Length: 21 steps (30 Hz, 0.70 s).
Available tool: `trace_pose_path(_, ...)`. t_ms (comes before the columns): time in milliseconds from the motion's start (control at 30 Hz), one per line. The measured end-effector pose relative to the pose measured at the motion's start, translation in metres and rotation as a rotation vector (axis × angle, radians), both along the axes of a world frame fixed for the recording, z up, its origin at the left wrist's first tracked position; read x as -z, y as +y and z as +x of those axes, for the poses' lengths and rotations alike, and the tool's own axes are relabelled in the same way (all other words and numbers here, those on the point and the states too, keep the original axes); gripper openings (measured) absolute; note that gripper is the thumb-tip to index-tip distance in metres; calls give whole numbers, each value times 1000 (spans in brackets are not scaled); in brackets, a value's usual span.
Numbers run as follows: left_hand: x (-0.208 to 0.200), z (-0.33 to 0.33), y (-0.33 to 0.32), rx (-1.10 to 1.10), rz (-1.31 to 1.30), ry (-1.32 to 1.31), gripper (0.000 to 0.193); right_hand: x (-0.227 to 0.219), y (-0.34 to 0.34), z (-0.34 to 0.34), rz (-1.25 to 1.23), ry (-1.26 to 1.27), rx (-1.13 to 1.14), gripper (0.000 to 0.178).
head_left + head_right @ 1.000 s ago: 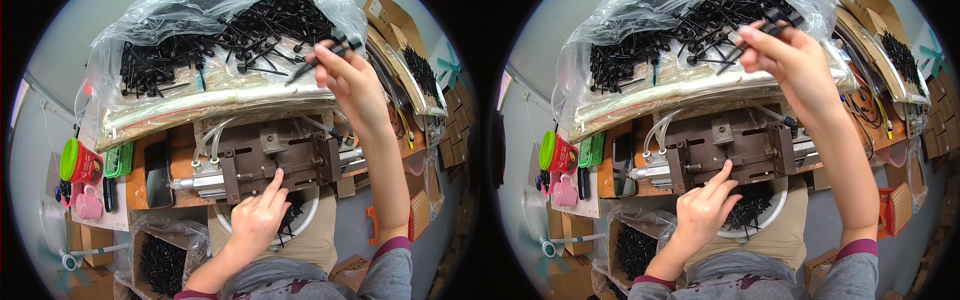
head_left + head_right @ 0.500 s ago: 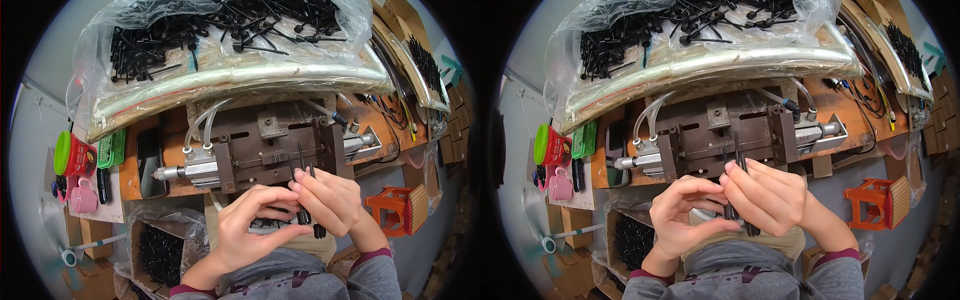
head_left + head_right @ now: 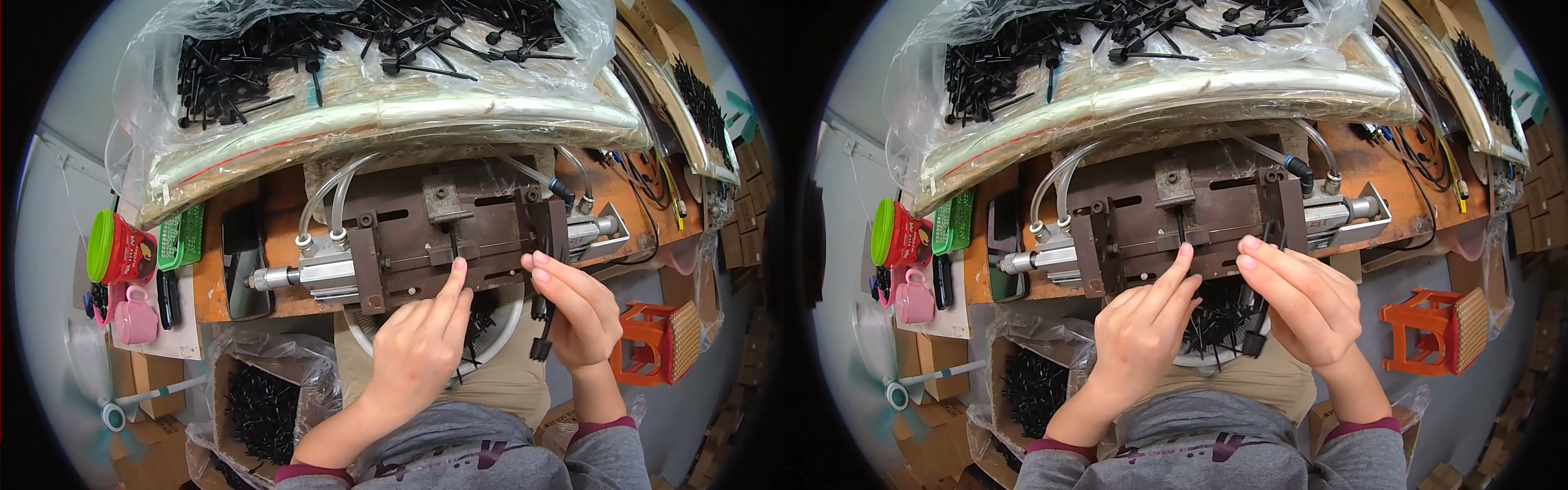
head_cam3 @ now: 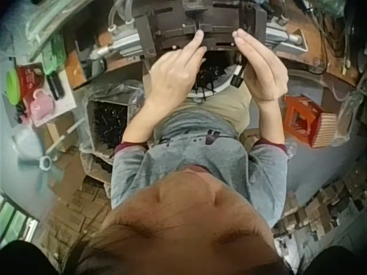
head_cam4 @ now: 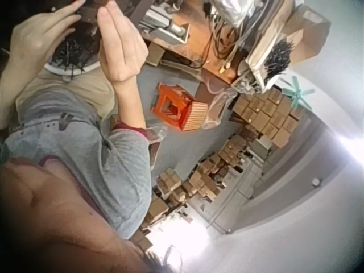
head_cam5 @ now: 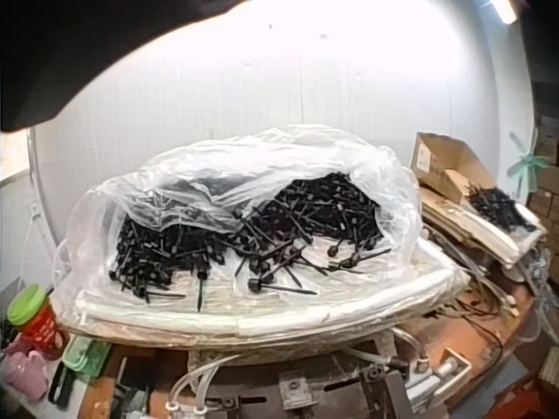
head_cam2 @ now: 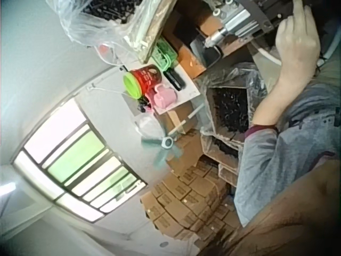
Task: Assembling black plastic components using a pneumatic workbench press.
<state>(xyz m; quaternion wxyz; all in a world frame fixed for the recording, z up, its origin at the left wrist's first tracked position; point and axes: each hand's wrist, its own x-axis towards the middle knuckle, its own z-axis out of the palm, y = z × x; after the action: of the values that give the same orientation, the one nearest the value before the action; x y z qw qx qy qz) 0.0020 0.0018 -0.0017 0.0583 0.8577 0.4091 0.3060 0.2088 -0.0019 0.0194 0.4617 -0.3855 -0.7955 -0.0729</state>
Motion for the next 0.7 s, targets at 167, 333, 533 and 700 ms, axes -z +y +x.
trace_pose_path(167,-7,1,4,-4,-43,6,29,0,-4,4,17,1,17,34)
trace_pose_path(333,-13,-1,3,22,-155,-133,31,0,-8,5,18,-70,17,38)
trace_pose_path(533,-28,4,-11,154,-446,-703,37,3,-15,-7,5,-146,-50,35)
trace_pose_path(700,-27,-3,-14,99,-215,-374,38,7,-6,-7,-68,38,-55,34)
